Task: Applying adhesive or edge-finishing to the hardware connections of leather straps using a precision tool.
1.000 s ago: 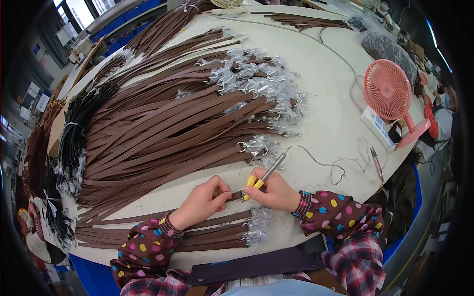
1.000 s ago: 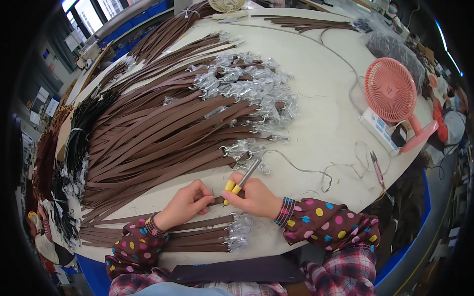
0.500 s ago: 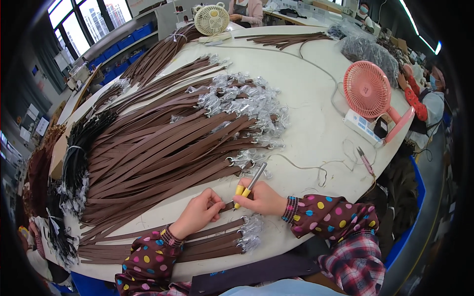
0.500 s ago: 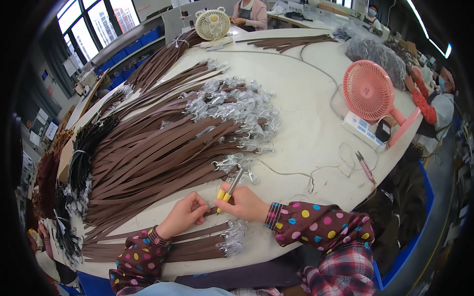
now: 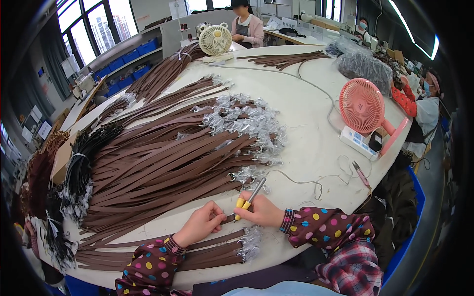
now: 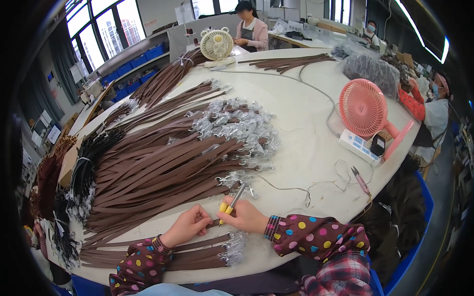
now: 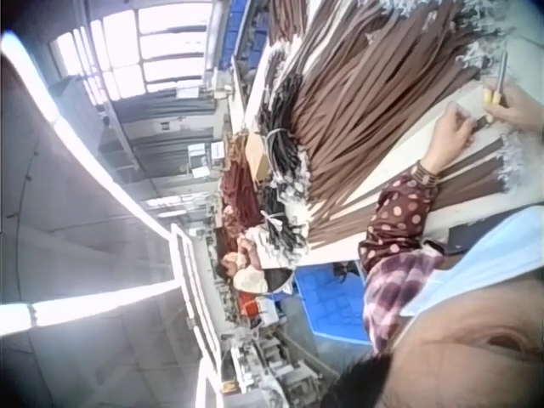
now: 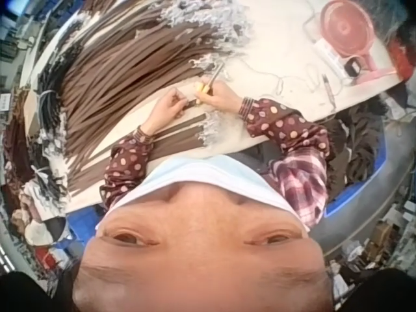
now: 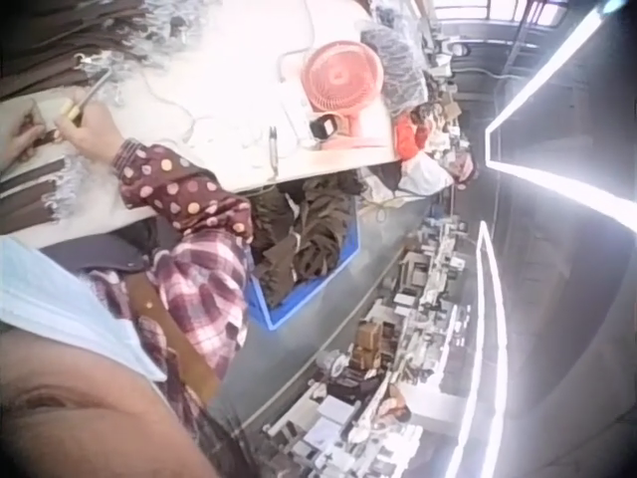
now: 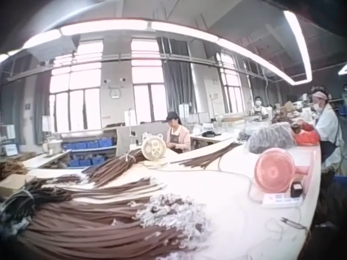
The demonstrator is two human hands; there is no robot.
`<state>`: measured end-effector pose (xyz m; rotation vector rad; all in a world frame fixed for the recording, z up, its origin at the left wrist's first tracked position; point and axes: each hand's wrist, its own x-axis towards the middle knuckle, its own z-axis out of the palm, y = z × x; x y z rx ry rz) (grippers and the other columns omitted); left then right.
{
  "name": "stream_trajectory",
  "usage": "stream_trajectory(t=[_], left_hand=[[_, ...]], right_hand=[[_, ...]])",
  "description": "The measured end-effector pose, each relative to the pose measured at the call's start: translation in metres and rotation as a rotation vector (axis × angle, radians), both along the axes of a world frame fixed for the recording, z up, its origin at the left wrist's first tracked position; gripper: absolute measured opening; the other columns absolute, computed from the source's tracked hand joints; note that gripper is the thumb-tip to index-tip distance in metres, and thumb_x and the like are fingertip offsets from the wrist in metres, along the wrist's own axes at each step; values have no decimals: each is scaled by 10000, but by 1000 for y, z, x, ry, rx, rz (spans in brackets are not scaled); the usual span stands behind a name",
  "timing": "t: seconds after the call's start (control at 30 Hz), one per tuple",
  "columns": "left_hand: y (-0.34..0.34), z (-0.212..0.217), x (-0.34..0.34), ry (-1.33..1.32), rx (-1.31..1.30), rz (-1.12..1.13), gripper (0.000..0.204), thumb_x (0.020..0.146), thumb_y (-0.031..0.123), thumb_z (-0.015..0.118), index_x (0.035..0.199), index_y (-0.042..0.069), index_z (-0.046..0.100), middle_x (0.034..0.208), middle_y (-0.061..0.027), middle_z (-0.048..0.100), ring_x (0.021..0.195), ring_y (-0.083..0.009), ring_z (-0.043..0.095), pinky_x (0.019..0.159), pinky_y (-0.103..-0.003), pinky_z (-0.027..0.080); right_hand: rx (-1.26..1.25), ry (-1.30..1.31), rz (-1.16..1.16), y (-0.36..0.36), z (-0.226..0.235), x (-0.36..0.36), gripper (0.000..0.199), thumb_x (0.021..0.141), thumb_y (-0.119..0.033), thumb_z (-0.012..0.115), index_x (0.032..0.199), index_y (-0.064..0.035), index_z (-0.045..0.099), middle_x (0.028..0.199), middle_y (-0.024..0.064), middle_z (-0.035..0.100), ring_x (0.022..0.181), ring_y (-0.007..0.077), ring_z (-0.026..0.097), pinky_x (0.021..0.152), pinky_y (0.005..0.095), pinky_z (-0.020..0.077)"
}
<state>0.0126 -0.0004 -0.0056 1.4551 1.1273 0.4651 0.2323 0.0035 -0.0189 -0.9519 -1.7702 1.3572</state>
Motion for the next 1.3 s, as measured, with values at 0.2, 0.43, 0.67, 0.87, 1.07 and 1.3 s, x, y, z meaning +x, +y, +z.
stream_trajectory(t=[0.2,0.43,0.67,0.87,1.07,1.3], left_hand=[[2,0,0,23,3,8,162,921,156,572,920,20,484,730,-36,594,626,-79,581,557,-228,499],[2,4,-3,56,-13,3,163,922,154,570,917,18,481,726,-36,593,621,-82,580,555,-231,498],[5,0,0,16,-2,6,162,920,150,573,916,19,478,729,-36,590,623,-82,579,554,-231,498],[1,8,1,41,3,1,155,922,147,568,919,21,476,738,-37,593,627,-83,582,557,-229,502],[-3,6,0,55,-22,13,161,920,156,573,916,27,476,729,-33,599,621,-81,586,554,-226,501],[-4,7,0,37,28,42,153,906,137,585,898,29,477,727,-38,600,593,-88,585,533,-234,495]], right_hand=[[33,27,-8,0,-9,0,231,879,-210,626,901,-16,503,712,73,608,631,118,601,546,259,452],[6,-22,5,-1,4,-3,178,891,-159,616,881,-29,496,765,43,636,683,68,592,582,217,451],[52,-16,-17,1,1,0,232,877,-207,625,895,-10,503,724,92,615,656,149,638,569,268,480],[88,-35,-4,-1,2,1,228,879,-203,623,905,-11,503,746,101,621,663,155,643,568,269,483],[27,18,-17,-6,-3,-2,177,891,-168,617,887,-34,502,748,17,600,684,62,565,586,217,443],[10,19,-27,-5,4,-6,173,880,-158,623,878,-46,491,730,12,611,646,47,547,556,203,420]])
